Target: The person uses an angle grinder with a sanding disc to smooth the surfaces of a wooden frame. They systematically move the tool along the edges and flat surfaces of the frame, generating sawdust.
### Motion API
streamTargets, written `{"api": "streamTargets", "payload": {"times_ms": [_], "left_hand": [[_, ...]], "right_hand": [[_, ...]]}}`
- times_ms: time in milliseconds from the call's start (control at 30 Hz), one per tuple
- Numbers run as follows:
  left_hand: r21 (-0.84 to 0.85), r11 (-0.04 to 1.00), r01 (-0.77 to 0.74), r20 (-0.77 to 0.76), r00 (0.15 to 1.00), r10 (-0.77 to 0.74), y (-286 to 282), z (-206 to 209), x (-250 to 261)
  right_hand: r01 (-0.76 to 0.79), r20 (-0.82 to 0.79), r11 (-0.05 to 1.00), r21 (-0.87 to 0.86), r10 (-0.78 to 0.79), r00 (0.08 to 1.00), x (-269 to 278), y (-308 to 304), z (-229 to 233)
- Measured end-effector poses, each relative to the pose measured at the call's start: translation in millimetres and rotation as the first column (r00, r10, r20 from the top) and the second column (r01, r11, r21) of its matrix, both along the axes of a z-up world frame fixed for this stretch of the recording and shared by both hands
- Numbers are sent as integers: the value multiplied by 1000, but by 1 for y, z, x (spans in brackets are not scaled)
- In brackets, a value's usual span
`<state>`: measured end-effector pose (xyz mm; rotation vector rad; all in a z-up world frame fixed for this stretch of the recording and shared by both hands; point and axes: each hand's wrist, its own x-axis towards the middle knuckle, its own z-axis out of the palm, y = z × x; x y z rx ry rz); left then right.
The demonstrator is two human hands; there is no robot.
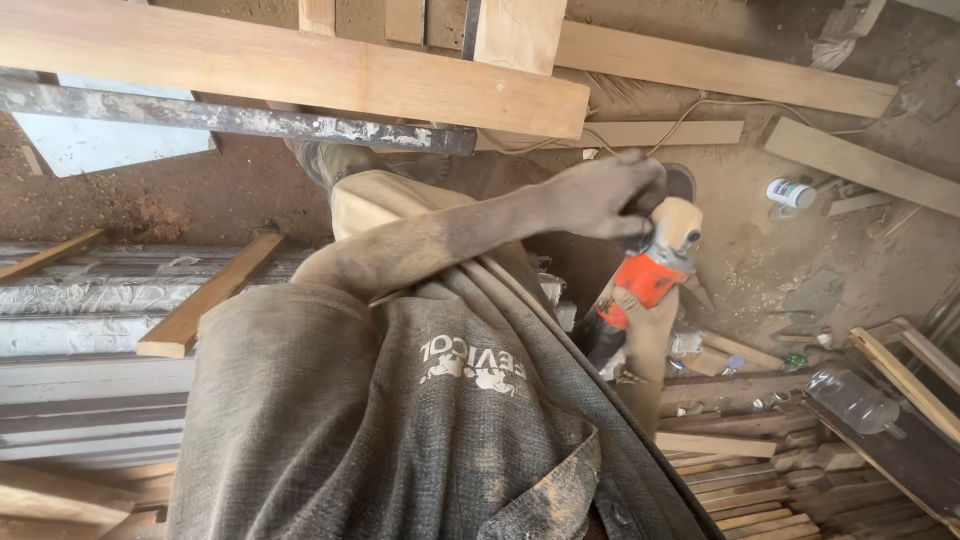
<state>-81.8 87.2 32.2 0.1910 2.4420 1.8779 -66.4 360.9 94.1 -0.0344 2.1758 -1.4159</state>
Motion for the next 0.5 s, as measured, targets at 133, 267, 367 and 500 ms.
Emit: {"api": "streamTargets", "payload": {"times_ms": [133, 267, 367, 500], "left_hand": [[-584, 799, -145, 26, 980, 198, -56, -58, 53], [-786, 618, 19, 82, 994, 73, -76, -83, 68], [-819, 574, -5, 83, 988, 128, -95, -89, 25], [-725, 593, -350, -155, 922, 354, -124, -108, -36]], "right_hand": [[109, 4, 994, -8, -109, 994, 26, 24, -29], [242, 80, 970, -19, -239, 968, 35, 22, -38], [324, 80, 945, -38, -320, 944, 40, 16, -34], [452, 25, 891, -40, -452, 892, 52, 13, -26]]}}
